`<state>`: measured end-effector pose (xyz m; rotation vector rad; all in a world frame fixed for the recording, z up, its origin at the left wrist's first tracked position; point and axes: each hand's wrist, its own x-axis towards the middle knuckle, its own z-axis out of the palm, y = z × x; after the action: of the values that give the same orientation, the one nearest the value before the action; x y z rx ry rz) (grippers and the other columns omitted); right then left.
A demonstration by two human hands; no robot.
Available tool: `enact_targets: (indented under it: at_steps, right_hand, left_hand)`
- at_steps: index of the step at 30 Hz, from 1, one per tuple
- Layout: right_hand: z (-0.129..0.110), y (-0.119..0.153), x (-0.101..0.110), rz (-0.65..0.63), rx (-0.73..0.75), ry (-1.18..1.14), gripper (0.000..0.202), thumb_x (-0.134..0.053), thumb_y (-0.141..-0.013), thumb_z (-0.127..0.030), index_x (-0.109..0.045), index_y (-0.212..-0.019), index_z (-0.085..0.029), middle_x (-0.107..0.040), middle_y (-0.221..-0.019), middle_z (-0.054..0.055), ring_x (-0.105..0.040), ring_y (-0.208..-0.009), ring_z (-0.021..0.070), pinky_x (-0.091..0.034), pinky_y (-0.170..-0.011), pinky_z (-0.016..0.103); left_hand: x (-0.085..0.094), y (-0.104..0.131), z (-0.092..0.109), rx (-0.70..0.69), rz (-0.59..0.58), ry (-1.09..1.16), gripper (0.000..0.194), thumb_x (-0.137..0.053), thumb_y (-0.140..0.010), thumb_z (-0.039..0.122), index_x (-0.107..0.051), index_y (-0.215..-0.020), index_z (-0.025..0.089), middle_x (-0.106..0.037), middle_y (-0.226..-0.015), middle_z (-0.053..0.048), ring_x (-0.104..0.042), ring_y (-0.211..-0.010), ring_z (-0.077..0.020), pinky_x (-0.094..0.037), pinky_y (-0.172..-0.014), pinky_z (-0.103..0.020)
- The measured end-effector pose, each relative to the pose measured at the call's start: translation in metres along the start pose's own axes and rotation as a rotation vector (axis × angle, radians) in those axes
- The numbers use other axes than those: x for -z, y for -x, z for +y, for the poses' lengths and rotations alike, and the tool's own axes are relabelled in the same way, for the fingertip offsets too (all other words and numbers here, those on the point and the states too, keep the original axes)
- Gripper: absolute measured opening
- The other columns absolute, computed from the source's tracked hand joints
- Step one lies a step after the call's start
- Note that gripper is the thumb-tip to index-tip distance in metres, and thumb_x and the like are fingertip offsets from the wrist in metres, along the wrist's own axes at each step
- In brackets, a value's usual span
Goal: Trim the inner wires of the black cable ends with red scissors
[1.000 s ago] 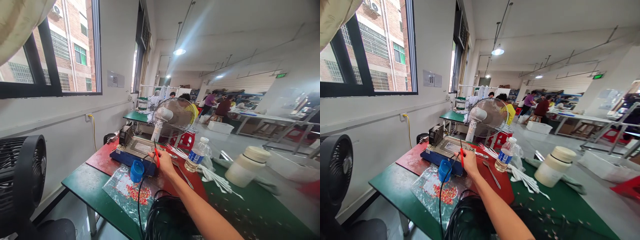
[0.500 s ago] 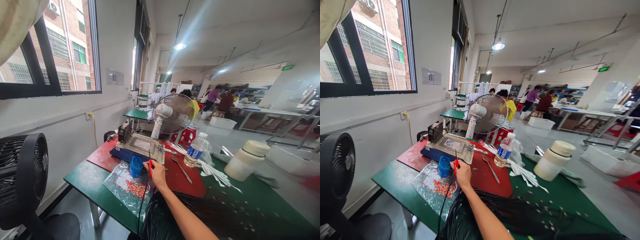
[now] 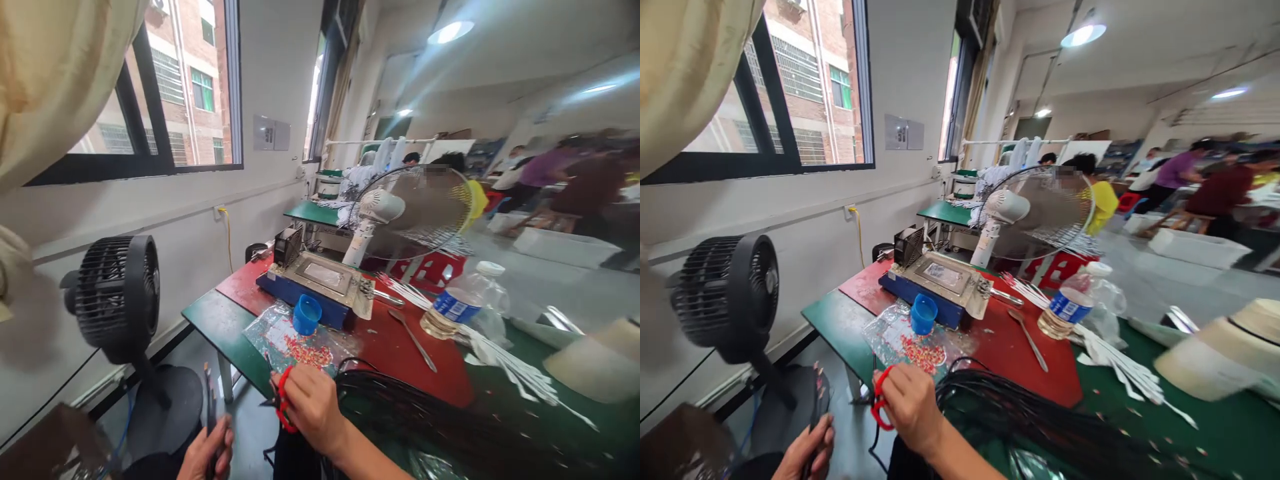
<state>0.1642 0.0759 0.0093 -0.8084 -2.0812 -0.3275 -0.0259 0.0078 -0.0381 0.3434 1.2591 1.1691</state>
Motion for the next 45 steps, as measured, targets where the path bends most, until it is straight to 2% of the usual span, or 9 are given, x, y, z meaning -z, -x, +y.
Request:
enact_targets:
  at_steps: [2,6,14,18,21,24,28,38,45]
  right_hand:
    - [-0.020,0.005,-0.007,-0.044,0.087,-0.011,0.025,-0.047,-0.085,-0.013,-0.053,-0.061,-0.016,-0.050,-0.055,0.000,-0.041,-0.053,0.0116,-0.022,-0.051,0.029]
    - [-0.042,0.015,-0.014,-0.092,0.175,-0.087,0.029,-0.035,-0.091,-0.015,-0.057,-0.072,-0.015,-0.053,-0.059,0.002,-0.043,-0.054,0.0124,-0.023,-0.051,0.030]
    - [-0.055,0.027,-0.023,-0.134,0.293,-0.227,0.030,-0.034,-0.090,-0.020,-0.056,-0.071,-0.017,-0.056,-0.061,0.003,-0.046,-0.053,0.0130,-0.026,-0.049,0.029]
    - [-0.055,0.027,-0.029,-0.290,-0.098,-0.434,0.019,-0.049,-0.085,-0.032,-0.056,-0.074,-0.018,-0.056,-0.065,0.000,-0.047,-0.058,0.0122,-0.030,-0.051,0.025]
    - [-0.052,0.025,-0.029,-0.567,-0.481,-0.688,0.033,-0.055,-0.077,-0.050,-0.057,-0.076,-0.017,-0.055,-0.073,0.001,-0.047,-0.064,0.0130,-0.034,-0.056,0.023]
    - [-0.051,0.026,-0.030,-0.825,-0.746,-1.025,0.045,-0.048,-0.077,-0.059,-0.059,-0.070,-0.016,-0.049,-0.062,-0.001,-0.043,-0.055,0.0103,-0.032,-0.052,0.022]
    - [-0.052,0.026,-0.030,-0.960,-1.057,-1.413,0.056,-0.047,-0.072,-0.066,-0.062,-0.067,-0.013,-0.042,-0.051,-0.004,-0.036,-0.042,0.0059,-0.026,-0.043,0.020]
    - [-0.052,0.027,-0.027,-0.957,-1.149,-1.622,0.059,-0.050,-0.069,-0.067,-0.062,-0.065,-0.010,-0.043,-0.046,-0.004,-0.037,-0.037,0.0035,-0.026,-0.040,0.017]
    - [-0.052,0.029,-0.028,-0.965,-1.170,-1.638,0.060,-0.051,-0.069,-0.068,-0.063,-0.065,-0.009,-0.044,-0.044,-0.003,-0.037,-0.035,0.0039,-0.027,-0.038,0.017]
  left_hand:
    - [-0.010,0.003,0.003,0.004,-0.118,-0.024,0.038,-0.066,-0.061,0.050,-0.058,-0.061,0.014,-0.039,-0.036,0.008,-0.020,-0.027,0.0017,-0.008,-0.032,-0.016]
    - [-0.021,0.008,-0.001,-0.039,-0.009,-0.019,0.037,-0.072,-0.056,0.043,-0.060,-0.071,0.012,-0.053,-0.047,0.003,-0.030,-0.032,-0.0004,-0.012,-0.032,-0.016]
    - [-0.010,0.000,-0.022,0.076,-0.118,0.186,0.036,-0.071,-0.056,0.047,-0.057,-0.063,0.014,-0.039,-0.034,0.009,-0.024,-0.029,-0.0004,-0.013,-0.033,-0.016]
    - [-0.003,0.001,-0.022,-0.007,0.044,0.167,0.033,-0.072,-0.059,0.042,-0.057,-0.071,0.015,-0.037,-0.041,0.011,-0.025,-0.034,0.0008,-0.015,-0.034,-0.013]
    - [0.002,0.003,-0.020,-0.051,0.125,0.142,0.036,-0.071,-0.059,0.042,-0.059,-0.080,0.015,-0.045,-0.050,0.009,-0.026,-0.034,0.0017,-0.014,-0.033,-0.012]
    - [0.004,0.004,-0.017,-0.068,0.159,0.128,0.043,-0.074,-0.056,0.042,-0.060,-0.086,0.015,-0.055,-0.065,0.005,-0.030,-0.035,0.0024,-0.017,-0.033,-0.012]
    - [0.002,0.006,-0.014,-0.098,0.170,0.099,0.050,-0.076,-0.052,0.042,-0.060,-0.091,0.015,-0.058,-0.066,0.004,-0.031,-0.034,0.0021,-0.019,-0.032,-0.013]
    - [0.009,0.002,-0.022,-0.133,0.176,0.035,0.047,-0.072,-0.059,0.039,-0.060,-0.097,0.015,-0.060,-0.064,0.003,-0.030,-0.034,0.0018,-0.017,-0.032,-0.013]
    - [0.006,0.005,-0.020,-0.133,0.190,0.054,0.051,-0.076,-0.052,0.042,-0.062,-0.094,0.016,-0.056,-0.055,0.006,-0.027,-0.034,0.0012,-0.017,-0.033,-0.014]
